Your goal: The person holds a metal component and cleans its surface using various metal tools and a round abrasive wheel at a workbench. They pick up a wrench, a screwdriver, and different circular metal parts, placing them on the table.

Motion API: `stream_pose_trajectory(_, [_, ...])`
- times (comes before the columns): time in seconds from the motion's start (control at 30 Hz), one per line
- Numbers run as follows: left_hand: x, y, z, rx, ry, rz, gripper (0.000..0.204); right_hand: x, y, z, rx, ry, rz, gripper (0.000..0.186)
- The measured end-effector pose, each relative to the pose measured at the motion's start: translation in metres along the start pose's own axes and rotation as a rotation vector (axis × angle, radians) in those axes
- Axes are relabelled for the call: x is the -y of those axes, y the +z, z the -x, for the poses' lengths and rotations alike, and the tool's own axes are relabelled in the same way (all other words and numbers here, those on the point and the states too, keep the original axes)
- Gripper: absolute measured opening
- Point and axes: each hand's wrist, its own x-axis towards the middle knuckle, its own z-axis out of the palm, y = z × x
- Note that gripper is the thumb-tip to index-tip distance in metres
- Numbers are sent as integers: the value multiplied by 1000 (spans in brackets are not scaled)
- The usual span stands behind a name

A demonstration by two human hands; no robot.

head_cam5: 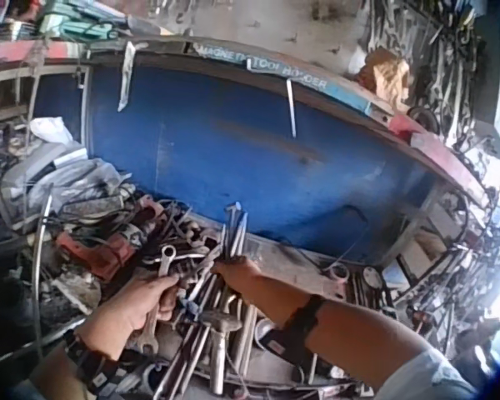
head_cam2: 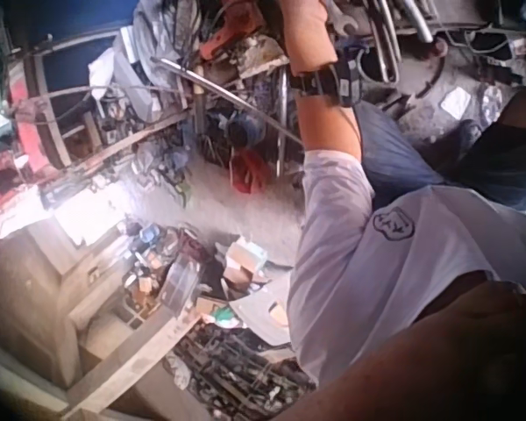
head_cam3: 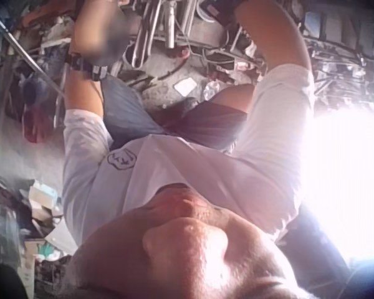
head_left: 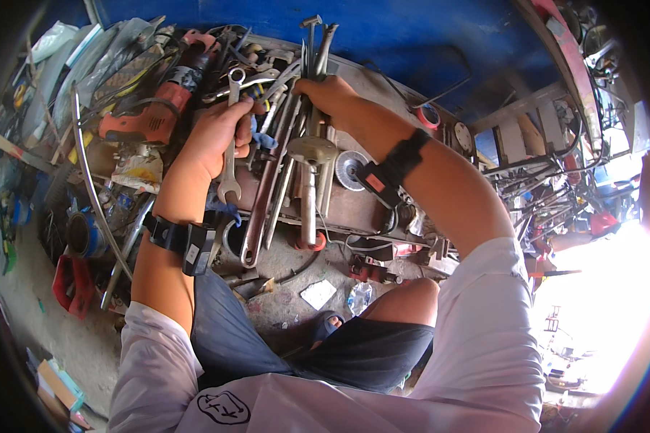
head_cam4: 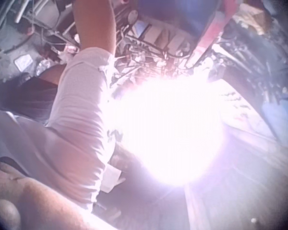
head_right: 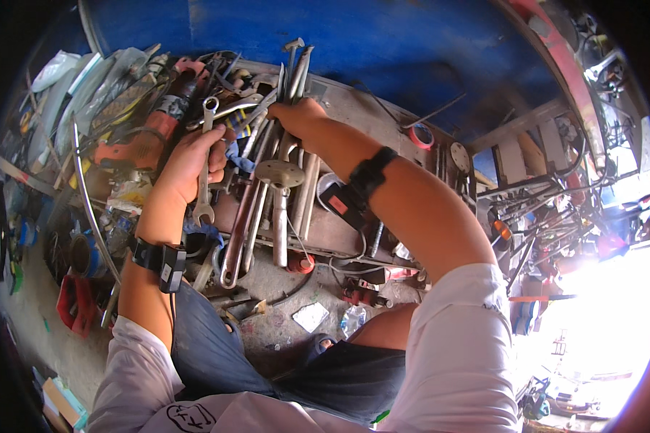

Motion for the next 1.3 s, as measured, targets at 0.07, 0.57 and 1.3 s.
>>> stream_pose_trajectory(0.07, [-2, -9, 2, 13, 11, -64, 23, -14, 18, -28, 2, -25, 37, 36])
stream_pose_trajectory(0.57, [7, 29, -15, 73, -31, -578, 27, -62, -79, 49, 470, 61, -32, 40])
stream_pose_trajectory(1.3, [41, 116, -68, 1, -80, -791, 25, -372, -357, 48, -429, 273, 578, 125])
